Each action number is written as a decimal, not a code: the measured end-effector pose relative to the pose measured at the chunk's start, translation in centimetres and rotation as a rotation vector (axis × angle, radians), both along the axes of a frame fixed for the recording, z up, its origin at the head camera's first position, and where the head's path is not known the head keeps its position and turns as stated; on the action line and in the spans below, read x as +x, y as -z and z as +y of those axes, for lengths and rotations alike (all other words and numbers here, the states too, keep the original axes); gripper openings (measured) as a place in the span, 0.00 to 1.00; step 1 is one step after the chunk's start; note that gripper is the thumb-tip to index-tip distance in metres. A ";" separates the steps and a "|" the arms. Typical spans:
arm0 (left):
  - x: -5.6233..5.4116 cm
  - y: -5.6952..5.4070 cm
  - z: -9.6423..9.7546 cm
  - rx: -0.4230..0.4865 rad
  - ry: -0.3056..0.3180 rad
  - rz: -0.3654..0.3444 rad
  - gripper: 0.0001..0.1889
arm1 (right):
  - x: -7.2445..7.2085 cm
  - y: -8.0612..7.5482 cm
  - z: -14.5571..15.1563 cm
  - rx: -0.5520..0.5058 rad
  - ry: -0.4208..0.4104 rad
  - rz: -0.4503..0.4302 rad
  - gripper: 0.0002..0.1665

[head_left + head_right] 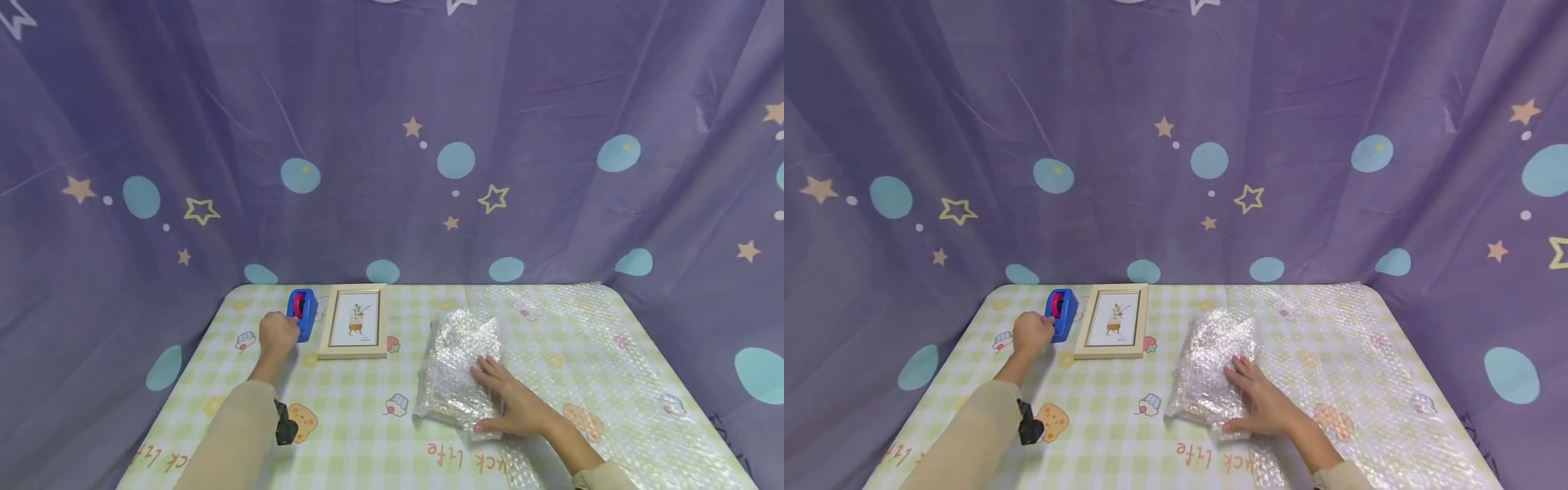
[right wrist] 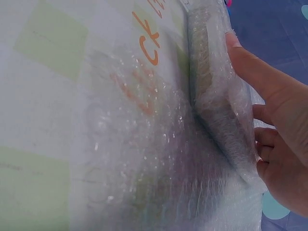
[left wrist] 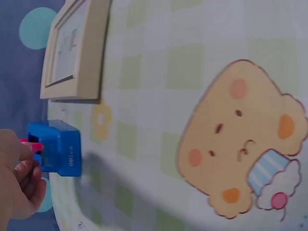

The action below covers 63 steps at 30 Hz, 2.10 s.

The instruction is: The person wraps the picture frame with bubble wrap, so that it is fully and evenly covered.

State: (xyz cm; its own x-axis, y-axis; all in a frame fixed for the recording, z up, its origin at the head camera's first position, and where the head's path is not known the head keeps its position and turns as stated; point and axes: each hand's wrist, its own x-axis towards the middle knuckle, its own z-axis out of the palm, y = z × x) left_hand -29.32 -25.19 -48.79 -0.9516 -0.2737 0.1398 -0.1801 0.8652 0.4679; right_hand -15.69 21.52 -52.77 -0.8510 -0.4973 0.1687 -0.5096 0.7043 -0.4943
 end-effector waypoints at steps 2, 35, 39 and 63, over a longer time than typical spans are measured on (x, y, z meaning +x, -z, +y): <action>0.0 -0.5 0.0 0.016 -0.001 -0.019 0.18 | 0.0 0.0 0.0 -0.006 0.000 0.002 0.62; -0.1 -1.1 -0.1 0.837 -0.347 -0.058 0.24 | -0.2 0.6 -0.5 -0.057 -0.038 0.008 0.60; 0.0 -0.7 -0.3 0.897 -0.354 -0.055 0.25 | -0.2 0.7 -0.5 -0.063 -0.039 0.009 0.60; 3.0 1.6 -0.1 1.649 -0.068 0.166 0.16 | 0.1 0.4 0.6 -0.053 0.001 0.010 0.61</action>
